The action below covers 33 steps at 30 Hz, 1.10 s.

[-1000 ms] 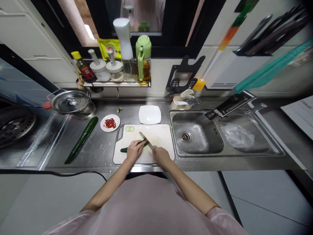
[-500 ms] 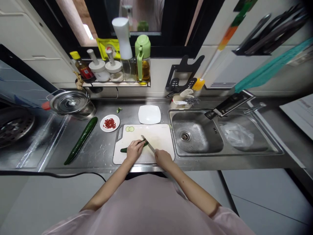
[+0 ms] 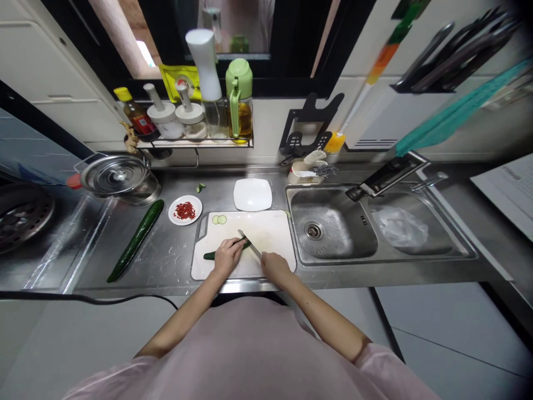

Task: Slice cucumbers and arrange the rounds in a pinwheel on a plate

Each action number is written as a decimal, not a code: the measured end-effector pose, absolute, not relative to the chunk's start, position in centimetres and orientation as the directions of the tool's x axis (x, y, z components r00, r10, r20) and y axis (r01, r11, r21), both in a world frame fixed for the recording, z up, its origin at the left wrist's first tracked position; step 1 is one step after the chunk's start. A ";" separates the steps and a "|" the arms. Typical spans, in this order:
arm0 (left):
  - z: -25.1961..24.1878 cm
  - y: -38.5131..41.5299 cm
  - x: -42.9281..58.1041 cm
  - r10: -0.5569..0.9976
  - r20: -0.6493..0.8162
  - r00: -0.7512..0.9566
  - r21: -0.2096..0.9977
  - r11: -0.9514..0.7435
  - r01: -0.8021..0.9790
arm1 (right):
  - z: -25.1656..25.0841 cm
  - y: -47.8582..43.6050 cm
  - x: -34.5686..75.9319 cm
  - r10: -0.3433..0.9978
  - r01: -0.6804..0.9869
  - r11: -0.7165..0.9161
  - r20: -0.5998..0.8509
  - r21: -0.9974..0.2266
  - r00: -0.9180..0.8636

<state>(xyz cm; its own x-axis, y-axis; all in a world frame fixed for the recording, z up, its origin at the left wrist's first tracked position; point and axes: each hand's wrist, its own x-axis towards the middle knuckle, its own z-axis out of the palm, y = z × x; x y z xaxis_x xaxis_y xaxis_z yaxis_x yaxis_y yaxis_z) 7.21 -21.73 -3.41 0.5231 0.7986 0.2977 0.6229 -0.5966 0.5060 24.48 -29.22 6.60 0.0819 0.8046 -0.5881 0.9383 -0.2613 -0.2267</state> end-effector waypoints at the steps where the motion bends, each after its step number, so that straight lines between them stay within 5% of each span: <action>1: -3.5 -21.7 7.2 0.799 0.301 0.521 0.506 -0.597 0.623 | 6.6 -29.3 24.5 0.805 0.938 -0.261 -0.588 -0.228 0.081; 33: -3.6 -21.7 7.2 0.810 0.275 0.518 0.529 -0.577 0.622 | 4.9 -29.0 24.2 0.815 0.938 -0.261 -0.573 -0.228 0.088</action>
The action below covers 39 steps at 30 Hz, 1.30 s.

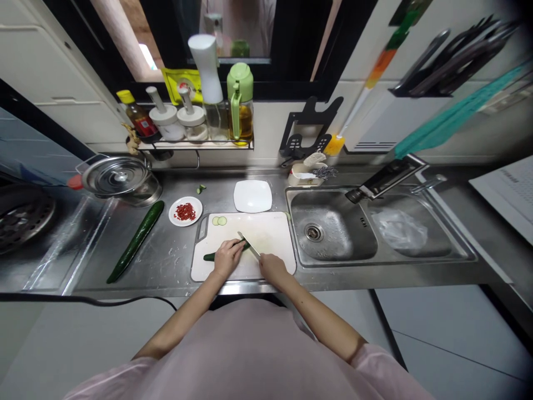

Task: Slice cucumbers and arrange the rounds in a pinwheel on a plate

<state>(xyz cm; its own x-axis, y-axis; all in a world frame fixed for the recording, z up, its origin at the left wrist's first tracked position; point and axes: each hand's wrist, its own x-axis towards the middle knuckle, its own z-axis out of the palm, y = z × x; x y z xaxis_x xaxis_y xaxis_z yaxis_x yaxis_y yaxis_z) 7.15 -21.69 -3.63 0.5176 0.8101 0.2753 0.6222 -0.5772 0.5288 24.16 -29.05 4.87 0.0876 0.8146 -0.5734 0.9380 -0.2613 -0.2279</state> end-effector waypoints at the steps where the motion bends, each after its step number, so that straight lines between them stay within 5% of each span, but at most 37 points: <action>1: -3.6 -21.7 7.2 0.810 0.278 0.516 0.528 -0.578 0.622 | 4.7 -29.0 24.1 0.814 0.938 -0.263 -0.574 -0.227 0.089; 21: -2.4 -21.5 7.8 0.848 0.231 0.477 0.561 -0.517 0.647 | 5.3 -29.1 24.5 0.851 0.945 -0.273 -0.503 -0.181 0.149; 30: -0.7 -20.1 8.5 0.972 0.222 0.081 0.768 -0.225 0.600 | 8.6 -28.9 27.0 0.933 0.949 -0.292 -0.255 -0.118 0.255; 39: 3.9 -17.1 11.3 0.826 0.349 0.442 0.541 -0.563 0.625 | 9.7 -29.7 26.5 0.955 0.978 -0.197 -0.241 -0.074 0.174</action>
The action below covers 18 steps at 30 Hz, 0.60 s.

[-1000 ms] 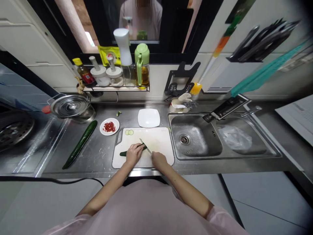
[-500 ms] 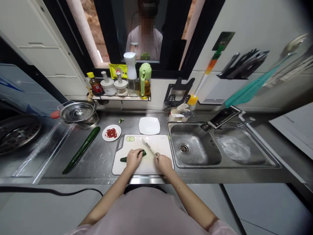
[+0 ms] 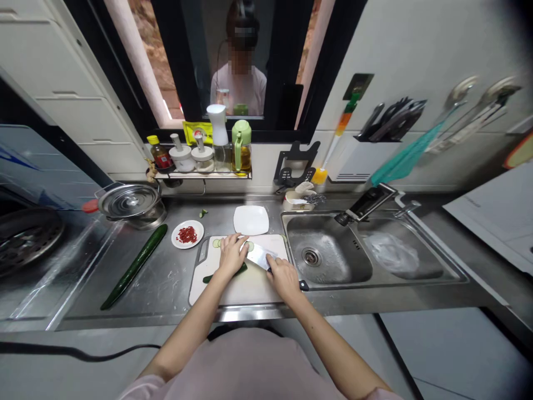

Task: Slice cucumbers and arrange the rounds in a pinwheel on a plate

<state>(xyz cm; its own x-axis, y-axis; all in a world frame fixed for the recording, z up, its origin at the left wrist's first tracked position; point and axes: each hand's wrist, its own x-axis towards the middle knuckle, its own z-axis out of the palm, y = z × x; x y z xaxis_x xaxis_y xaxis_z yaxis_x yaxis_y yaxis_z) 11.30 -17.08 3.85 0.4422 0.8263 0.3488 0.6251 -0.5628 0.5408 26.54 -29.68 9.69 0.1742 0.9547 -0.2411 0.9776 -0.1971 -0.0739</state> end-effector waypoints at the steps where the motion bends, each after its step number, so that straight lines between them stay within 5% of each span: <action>1: 3.9 -17.0 11.5 0.821 0.346 0.455 0.525 -0.571 0.631 | 9.7 -29.8 26.5 0.955 0.979 -0.193 -0.241 -0.071 0.171; 9: 3.3 -17.6 12.6 0.839 0.283 0.464 0.590 -0.534 0.606 | 8.6 -30.6 27.2 0.952 0.978 -0.203 -0.244 -0.041 0.187; 14: 1.5 -17.1 12.1 0.975 0.103 0.198 0.782 -0.202 0.590 | 7.7 -31.3 28.6 0.929 0.959 -0.280 -0.265 -0.049 0.258; 18: -0.7 -15.2 10.1 0.999 -0.035 -0.010 0.810 0.034 0.586 | 7.1 -31.8 29.5 0.905 0.934 -0.354 -0.272 -0.053 0.328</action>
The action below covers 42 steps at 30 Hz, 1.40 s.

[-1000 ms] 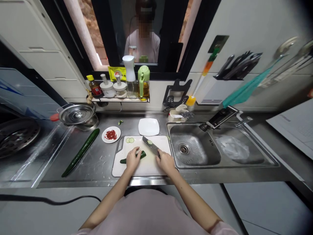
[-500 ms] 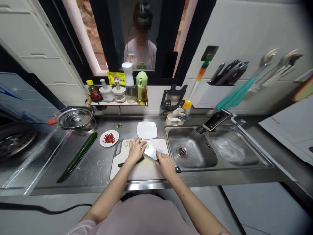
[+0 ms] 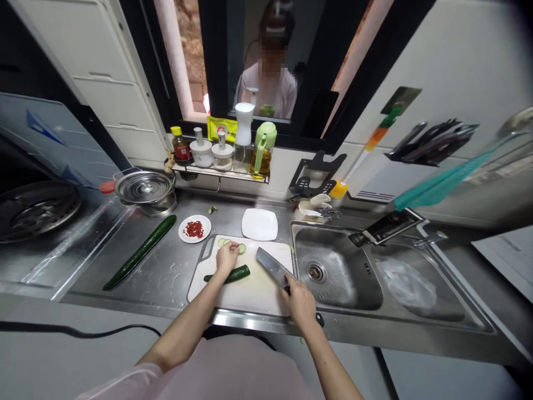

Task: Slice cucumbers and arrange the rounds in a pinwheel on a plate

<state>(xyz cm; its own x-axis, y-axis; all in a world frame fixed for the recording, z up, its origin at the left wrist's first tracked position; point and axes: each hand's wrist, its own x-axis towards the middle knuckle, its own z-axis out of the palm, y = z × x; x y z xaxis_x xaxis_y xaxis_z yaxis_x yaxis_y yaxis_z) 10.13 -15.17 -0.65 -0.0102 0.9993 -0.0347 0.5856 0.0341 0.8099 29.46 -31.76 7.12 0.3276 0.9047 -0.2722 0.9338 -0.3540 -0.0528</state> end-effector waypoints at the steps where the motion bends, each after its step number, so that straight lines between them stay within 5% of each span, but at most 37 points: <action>1: -1.1 -14.7 9.6 0.998 -0.046 -0.039 0.800 0.060 0.598 | 7.0 -31.8 29.6 0.901 0.929 -0.364 -0.274 -0.057 0.336; 11: -1.5 -11.4 8.3 0.960 -0.235 -0.152 0.605 0.266 0.750 | 6.0 -31.7 29.6 0.900 0.902 -0.398 -0.262 -0.168 0.348; 20: -1.9 -10.5 8.5 0.964 -0.190 -0.185 0.493 0.257 0.831 | 5.5 -31.3 30.3 0.896 0.891 -0.412 -0.265 -0.191 0.357; 28: -2.5 -10.5 8.5 0.983 -0.102 -0.150 0.515 0.181 0.838 | 5.8 -30.5 30.1 0.881 0.887 -0.427 -0.304 -0.177 0.364; 35: -2.3 -11.9 7.7 0.952 0.096 -0.290 0.740 0.126 0.660 | 5.6 -29.9 29.7 0.837 0.872 -0.463 -0.403 -0.159 0.371; 42: -2.1 -17.9 7.8 0.943 0.265 0.199 0.661 -0.328 0.674 | 4.3 -29.6 29.5 0.837 0.865 -0.450 -0.443 -0.221 0.322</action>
<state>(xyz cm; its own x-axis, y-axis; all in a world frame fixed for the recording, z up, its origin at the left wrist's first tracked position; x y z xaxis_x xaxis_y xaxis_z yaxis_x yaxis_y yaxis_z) 7.81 -17.87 -2.13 0.1989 0.9434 0.2652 0.6744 -0.3281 0.6614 29.47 -29.62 4.27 0.3217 0.8368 -0.4430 0.8653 -0.4497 -0.2211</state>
